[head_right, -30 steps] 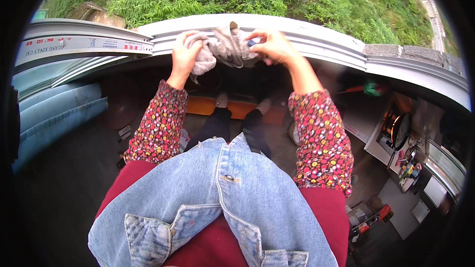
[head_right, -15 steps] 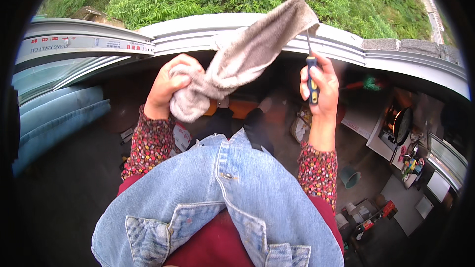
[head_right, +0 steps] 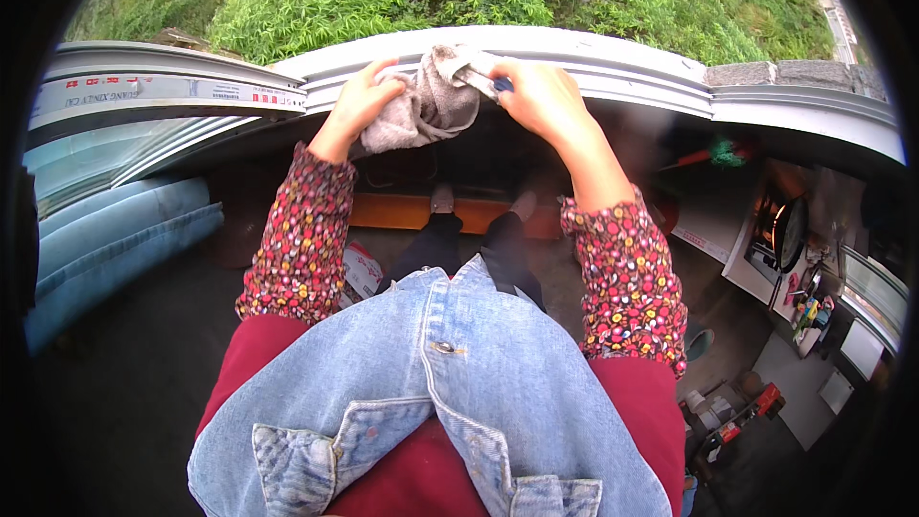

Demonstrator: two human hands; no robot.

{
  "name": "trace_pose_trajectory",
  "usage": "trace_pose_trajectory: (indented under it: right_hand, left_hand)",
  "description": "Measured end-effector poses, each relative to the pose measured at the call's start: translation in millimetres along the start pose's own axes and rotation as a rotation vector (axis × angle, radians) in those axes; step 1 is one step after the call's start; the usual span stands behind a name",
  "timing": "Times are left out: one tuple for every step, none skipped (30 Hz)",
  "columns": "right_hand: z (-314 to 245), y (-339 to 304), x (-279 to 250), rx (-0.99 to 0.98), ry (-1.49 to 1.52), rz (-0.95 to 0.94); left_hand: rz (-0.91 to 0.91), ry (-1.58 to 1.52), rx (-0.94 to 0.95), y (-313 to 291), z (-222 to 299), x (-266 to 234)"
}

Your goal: The person cleans the upper window frame using a cloth and a screwdriver. They repeatedly wipe the frame and use the screwdriver to scrape or pry along the edge, alternating between wiping and scraping motions.

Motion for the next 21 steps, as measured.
trace_pose_trajectory:
  right_hand:
    - [-6.6,7.5,-2.3,-0.021,-0.067,-0.011]
    - [-13.4,12.0,-2.9,-0.043,-0.102,-0.047]
    - [-17.5,15.3,-1.2,-0.073,-0.117,-0.041]
    - [-21.5,18.9,1.3,-0.104,-0.131,-0.036]
    - [-26.3,22.7,4.8,-0.138,-0.144,-0.032]
    - [-28.2,26.5,7.9,-0.165,-0.165,-0.018]
    - [-30.6,30.7,12.6,-0.192,-0.185,-0.005]
    - [-34.4,35.3,17.6,-0.220,-0.205,0.008]
    - [-38.2,41.8,25.6,-0.225,-0.140,-0.030]
    - [-42.4,48.9,27.5,-0.219,-0.082,-0.056]
    - [-48.1,55.4,30.5,-0.212,-0.023,-0.079]
    - [-53.5,62.7,38.6,-0.192,0.003,-0.093]
    - [-51.7,67.1,54.2,-0.142,0.029,-0.103]
    - [-56.4,75.2,79.4,-0.178,0.081,-0.014]
    - [-71.7,75.6,89.0,-0.163,0.081,-0.038]
    - [-86.9,84.9,103.4,-0.285,0.179,0.039]
    - [-87.7,83.5,105.8,-0.218,0.262,-0.005]
    - [-92.4,77.4,105.0,-0.126,0.398,-0.103]
    - [-92.9,75.6,101.6,-0.043,0.536,-0.194]
    - [-84.4,77.1,106.1,-0.044,0.528,-0.124]
    - [-84.2,73.5,106.8,-0.056,0.523,-0.069]
  left_hand:
    - [0.001,0.146,-0.013,6.3,4.3,1.7]
    - [0.024,0.191,0.034,13.3,-2.5,5.8]
    - [0.012,0.229,0.037,19.3,-4.8,7.6]
    - [0.001,0.268,0.039,24.2,-7.8,8.5]
    - [-0.008,0.307,0.039,25.7,-12.4,9.1]
    - [0.015,0.311,0.031,26.3,-12.3,10.5]
    - [0.039,0.316,0.023,25.7,-12.7,11.8]
    - [0.063,0.320,0.014,23.9,-13.8,12.8]
    - [0.116,0.257,-0.014,21.6,-20.2,12.1]
    - [0.162,0.193,-0.026,20.4,-24.8,11.7]
    - [0.204,0.128,-0.037,18.1,-29.9,11.2]
    - [0.291,0.103,-0.030,16.3,-36.1,7.9]
    - [0.310,-0.078,-0.011,6.1,-31.6,8.7]
    - [0.379,-0.161,0.013,0.1,-46.3,2.4]
    - [0.406,-0.164,-0.021,-8.5,-54.1,-6.4]
    - [0.454,-0.220,0.080,-11.7,-79.6,-22.7]
    - [0.391,-0.375,-0.015,-21.1,-64.9,-20.4]
    - [0.370,-0.518,-0.022,-27.6,-68.2,-27.6]
    - [0.299,-0.561,-0.003,-31.4,-71.8,-35.2]
    - [0.233,-0.559,0.010,-28.6,-69.4,-35.4]
    - [0.196,-0.532,-0.003,-32.2,-64.2,-37.1]
Point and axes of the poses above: each hand's wrist, its own y-axis towards the middle knuckle, its own x-axis out of the palm, z = x × y, the point moved 4 cm from there along y, towards the middle knuckle, and after that the axes turned 5 degrees about z, right-handed, at the moved point
